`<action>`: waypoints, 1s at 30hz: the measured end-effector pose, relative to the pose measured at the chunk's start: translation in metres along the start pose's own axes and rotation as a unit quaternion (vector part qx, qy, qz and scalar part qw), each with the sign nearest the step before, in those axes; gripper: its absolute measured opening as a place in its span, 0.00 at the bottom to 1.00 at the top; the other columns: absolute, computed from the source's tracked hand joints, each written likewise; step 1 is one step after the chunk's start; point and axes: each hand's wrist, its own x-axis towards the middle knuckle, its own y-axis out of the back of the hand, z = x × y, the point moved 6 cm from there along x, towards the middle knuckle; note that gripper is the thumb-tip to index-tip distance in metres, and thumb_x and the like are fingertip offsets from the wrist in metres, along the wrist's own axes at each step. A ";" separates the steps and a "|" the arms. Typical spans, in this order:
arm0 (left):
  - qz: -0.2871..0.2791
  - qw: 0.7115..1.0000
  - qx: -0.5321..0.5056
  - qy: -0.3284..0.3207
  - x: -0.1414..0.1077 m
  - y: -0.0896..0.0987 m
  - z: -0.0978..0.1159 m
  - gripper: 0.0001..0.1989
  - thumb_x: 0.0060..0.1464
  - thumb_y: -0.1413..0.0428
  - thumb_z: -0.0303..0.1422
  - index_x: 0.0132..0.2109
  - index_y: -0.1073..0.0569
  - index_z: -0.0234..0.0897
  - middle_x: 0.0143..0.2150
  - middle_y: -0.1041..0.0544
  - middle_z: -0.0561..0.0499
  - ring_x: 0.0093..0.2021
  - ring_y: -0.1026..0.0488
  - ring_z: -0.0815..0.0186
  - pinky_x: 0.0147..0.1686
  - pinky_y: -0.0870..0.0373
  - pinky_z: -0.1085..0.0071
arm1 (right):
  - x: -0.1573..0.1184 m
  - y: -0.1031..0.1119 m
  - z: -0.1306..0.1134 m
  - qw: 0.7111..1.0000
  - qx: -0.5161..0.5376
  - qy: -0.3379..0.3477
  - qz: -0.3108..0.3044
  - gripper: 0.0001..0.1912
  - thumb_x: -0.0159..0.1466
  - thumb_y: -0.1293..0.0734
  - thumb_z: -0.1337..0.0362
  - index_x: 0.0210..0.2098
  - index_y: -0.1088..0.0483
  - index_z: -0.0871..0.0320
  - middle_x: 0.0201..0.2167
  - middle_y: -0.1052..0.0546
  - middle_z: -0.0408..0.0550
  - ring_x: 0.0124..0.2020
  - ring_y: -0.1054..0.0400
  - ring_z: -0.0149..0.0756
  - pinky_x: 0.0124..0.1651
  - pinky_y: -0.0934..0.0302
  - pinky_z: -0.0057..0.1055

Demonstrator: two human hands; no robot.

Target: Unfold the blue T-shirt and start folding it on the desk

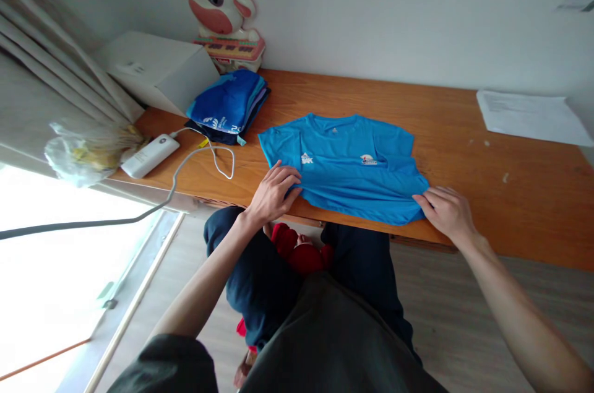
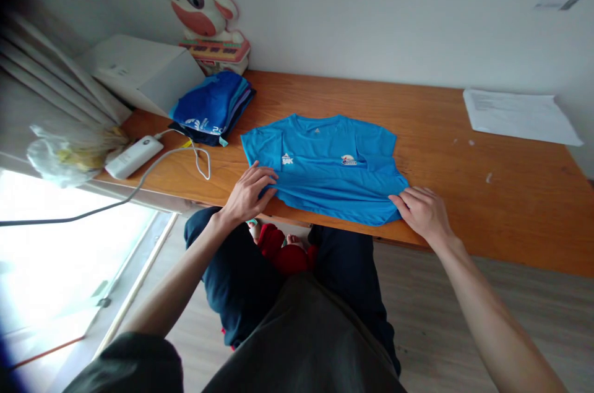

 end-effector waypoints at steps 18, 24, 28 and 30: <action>-0.072 0.983 0.077 0.148 -0.004 0.001 0.004 0.18 0.82 0.51 0.47 0.59 0.20 0.47 0.48 0.11 0.46 0.45 0.13 0.51 0.38 0.27 0.63 | 0.017 -0.004 0.011 0.997 -0.035 -0.057 -0.044 0.25 0.81 0.38 0.39 0.49 0.16 0.47 0.40 0.11 0.52 0.34 0.17 0.53 0.32 0.36 0.41; -0.077 0.975 0.126 0.165 -0.012 -0.004 0.006 0.13 0.77 0.44 0.41 0.60 0.18 0.50 0.53 0.12 0.45 0.50 0.14 0.48 0.43 0.21 0.59 | 0.027 0.008 -0.012 0.998 -0.054 -0.019 -0.016 0.22 0.81 0.36 0.43 0.58 0.18 0.49 0.53 0.13 0.58 0.52 0.18 0.63 0.47 0.24 0.53; -0.021 0.977 0.132 0.168 0.000 -0.007 0.006 0.20 0.75 0.42 0.46 0.67 0.19 0.48 0.68 0.18 0.38 0.71 0.24 0.37 0.67 0.24 0.41 | 0.057 0.013 -0.055 0.997 0.066 0.045 -0.012 0.21 0.82 0.35 0.49 0.68 0.21 0.45 0.65 0.19 0.55 0.65 0.23 0.61 0.70 0.27 0.61; -0.023 0.972 0.127 0.198 0.011 -0.015 -0.005 0.28 0.77 0.45 0.50 0.75 0.24 0.46 0.80 0.28 0.34 0.80 0.35 0.28 0.74 0.36 0.25 | 0.081 0.002 -0.072 0.994 0.090 0.058 -0.025 0.25 0.82 0.35 0.49 0.75 0.26 0.42 0.75 0.26 0.52 0.74 0.30 0.63 0.78 0.34 0.64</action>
